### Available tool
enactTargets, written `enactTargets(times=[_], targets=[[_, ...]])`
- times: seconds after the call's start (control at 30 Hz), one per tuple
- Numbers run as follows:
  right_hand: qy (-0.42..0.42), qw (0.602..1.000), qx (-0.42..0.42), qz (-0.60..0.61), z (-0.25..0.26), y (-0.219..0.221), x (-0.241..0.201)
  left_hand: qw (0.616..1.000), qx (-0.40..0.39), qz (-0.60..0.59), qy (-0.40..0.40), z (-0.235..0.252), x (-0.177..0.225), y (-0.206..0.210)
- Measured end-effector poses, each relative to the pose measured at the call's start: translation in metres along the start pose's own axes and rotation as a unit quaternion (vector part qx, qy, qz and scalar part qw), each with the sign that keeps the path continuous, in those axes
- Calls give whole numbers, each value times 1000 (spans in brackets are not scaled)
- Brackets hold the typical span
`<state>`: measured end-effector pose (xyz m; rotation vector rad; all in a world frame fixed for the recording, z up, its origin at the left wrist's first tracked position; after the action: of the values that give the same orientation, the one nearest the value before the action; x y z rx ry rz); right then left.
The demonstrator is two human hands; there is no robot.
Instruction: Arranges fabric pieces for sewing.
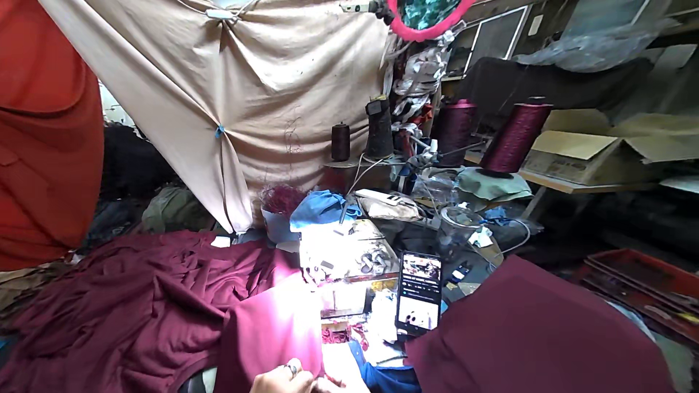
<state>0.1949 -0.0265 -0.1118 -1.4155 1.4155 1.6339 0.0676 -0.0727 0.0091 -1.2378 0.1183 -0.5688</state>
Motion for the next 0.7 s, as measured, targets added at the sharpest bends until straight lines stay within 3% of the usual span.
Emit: enactTargets(times=[0.1, 0.2, 0.3, 0.43, 0.53, 0.7], targets=[[-63, 998, 20, -23, 27, -8, -13, 993, -80, 5, -83, 28, -4, -1], [-79, 995, 44, -46, 49, -9, -35, 996, 58, 50, -48, 51, -19, 6], [-72, 993, 68, -63, 59, -4, -56, 996, -14, 21, -91, 71, -18, 1], [-85, 992, 70, -66, 64, -6, -52, 992, 106, 38, -48, 68, -22, 6], [-87, 992, 62, -71, 65, -5, -49, 990, 119, 45, -64, 74, -32, 16], [-106, 987, 102, -69, 74, -6, -57, 984, 16, -3, -178, 112, -50, 22]])
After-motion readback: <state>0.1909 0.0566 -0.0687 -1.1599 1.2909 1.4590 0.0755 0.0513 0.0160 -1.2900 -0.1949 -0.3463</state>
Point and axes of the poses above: each hand's wrist, its own z-axis towards the middle knuckle, its own y-axis out of the palm, x = y × z, the point moved 7 cm from there along z, towards the middle knuckle, and after that the axes turned 8 degrees about z, right-handed, at the moved point
